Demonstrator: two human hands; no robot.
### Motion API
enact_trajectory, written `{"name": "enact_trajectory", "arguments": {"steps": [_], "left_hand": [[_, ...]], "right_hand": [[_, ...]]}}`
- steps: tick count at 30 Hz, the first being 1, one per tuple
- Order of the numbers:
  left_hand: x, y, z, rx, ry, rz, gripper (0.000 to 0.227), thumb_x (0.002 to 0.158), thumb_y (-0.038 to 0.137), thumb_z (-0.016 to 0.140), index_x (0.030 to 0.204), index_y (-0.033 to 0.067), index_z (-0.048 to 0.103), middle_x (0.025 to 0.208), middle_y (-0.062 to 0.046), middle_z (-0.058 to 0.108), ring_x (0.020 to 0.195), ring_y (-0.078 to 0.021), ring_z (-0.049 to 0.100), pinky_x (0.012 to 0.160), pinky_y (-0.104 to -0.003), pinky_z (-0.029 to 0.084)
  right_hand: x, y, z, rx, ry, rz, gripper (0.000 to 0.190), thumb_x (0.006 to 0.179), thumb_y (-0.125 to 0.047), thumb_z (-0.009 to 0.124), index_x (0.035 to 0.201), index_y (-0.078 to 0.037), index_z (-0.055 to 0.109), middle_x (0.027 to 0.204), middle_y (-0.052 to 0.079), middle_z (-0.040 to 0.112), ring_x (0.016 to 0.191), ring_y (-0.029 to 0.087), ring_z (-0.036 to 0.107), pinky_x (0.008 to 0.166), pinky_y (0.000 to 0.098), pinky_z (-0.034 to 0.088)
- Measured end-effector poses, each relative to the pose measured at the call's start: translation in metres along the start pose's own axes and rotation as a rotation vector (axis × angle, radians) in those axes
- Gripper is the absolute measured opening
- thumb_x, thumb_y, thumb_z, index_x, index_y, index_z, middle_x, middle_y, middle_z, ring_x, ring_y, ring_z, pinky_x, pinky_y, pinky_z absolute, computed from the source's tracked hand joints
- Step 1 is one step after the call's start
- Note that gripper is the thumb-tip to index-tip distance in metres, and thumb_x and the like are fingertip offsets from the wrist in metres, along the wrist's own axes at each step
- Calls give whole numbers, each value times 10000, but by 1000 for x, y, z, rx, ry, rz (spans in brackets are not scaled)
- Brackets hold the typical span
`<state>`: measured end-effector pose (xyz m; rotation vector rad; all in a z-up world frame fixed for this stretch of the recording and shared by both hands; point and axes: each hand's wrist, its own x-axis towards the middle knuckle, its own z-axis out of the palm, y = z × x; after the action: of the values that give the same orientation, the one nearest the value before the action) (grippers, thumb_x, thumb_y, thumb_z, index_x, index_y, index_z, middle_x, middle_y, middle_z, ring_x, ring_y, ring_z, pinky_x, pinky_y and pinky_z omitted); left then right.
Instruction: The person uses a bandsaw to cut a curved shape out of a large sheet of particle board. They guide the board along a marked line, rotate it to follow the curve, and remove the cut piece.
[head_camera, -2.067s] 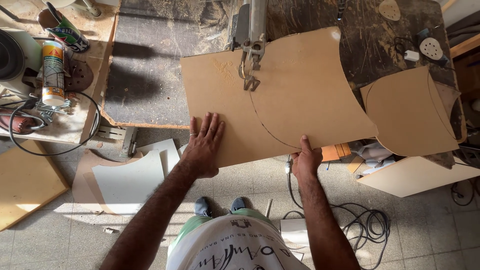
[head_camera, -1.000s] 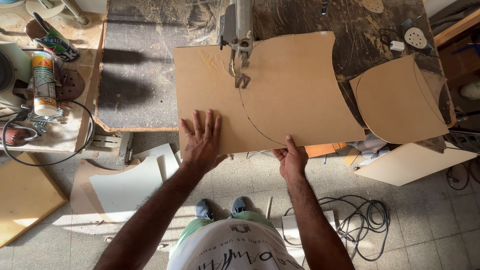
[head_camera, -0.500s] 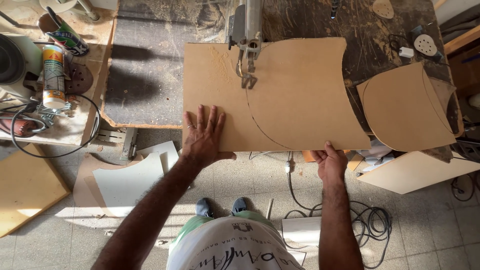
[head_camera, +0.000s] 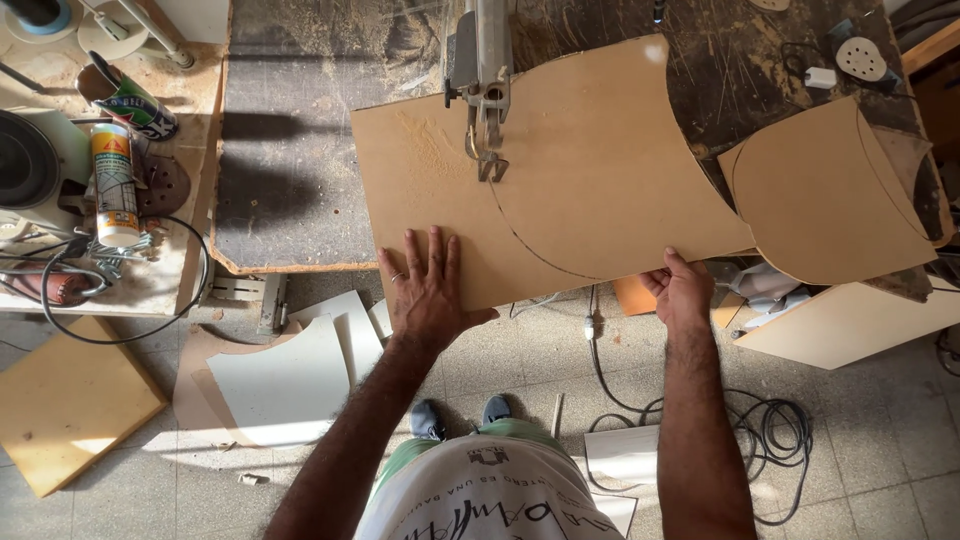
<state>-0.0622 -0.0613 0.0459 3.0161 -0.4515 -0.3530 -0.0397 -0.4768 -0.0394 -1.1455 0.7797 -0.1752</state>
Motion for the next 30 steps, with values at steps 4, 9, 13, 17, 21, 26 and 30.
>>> {"name": "enact_trajectory", "arguments": {"steps": [4,9,13,17,21,26,30], "left_hand": [[0,4,-2,-19,8,-18,1316,729,952,523,1643,82,147,1709,-230,68,1534,-544,25,1151,-804,49],[2,4,-3,-18,-4,-29,1322,732,962,507,1646,86,129,1712,-227,44,1538,-539,7,1156,-795,42],[5,3,-2,-37,-12,-30,1326,731,968,495,1649,92,114,1715,-220,34,1542,-532,-4,1159,-787,33],[6,2,-4,-45,2,-40,1325,720,970,504,1650,103,130,1720,-202,44,1548,-518,-7,1166,-780,22],[7,-1,-3,-33,2,-38,1320,713,958,523,1649,113,134,1719,-194,56,1552,-507,3,1172,-773,41],[12,-7,5,-40,32,-28,1339,686,979,525,1650,127,152,1726,-179,56,1556,-501,-9,1172,-777,29],[14,-12,7,-35,49,-24,1361,660,985,543,1651,136,156,1728,-172,60,1557,-498,-2,1173,-776,25]], "right_hand": [[7,-1,-2,-17,-8,6,279,979,-261,752,1153,-179,550,989,80,716,928,316,784,854,529,655],[7,-2,2,-37,-6,18,278,973,-277,757,1143,-180,559,979,67,706,912,298,783,849,518,656],[3,-5,7,-39,-15,27,309,968,-289,759,1135,-172,528,964,56,687,897,272,780,839,490,664],[1,-6,11,-24,-9,32,313,966,-290,757,1138,-172,525,963,47,678,892,260,780,840,486,667],[-6,-8,13,-24,-4,41,288,964,-283,755,1121,-157,549,949,59,693,864,265,786,816,481,676],[-5,-6,13,-4,-5,37,290,961,-277,761,1129,-165,554,971,70,709,889,285,788,837,498,668],[-3,-1,11,15,-6,34,280,965,-270,753,1124,-167,549,971,77,712,888,285,788,835,495,672]]}}
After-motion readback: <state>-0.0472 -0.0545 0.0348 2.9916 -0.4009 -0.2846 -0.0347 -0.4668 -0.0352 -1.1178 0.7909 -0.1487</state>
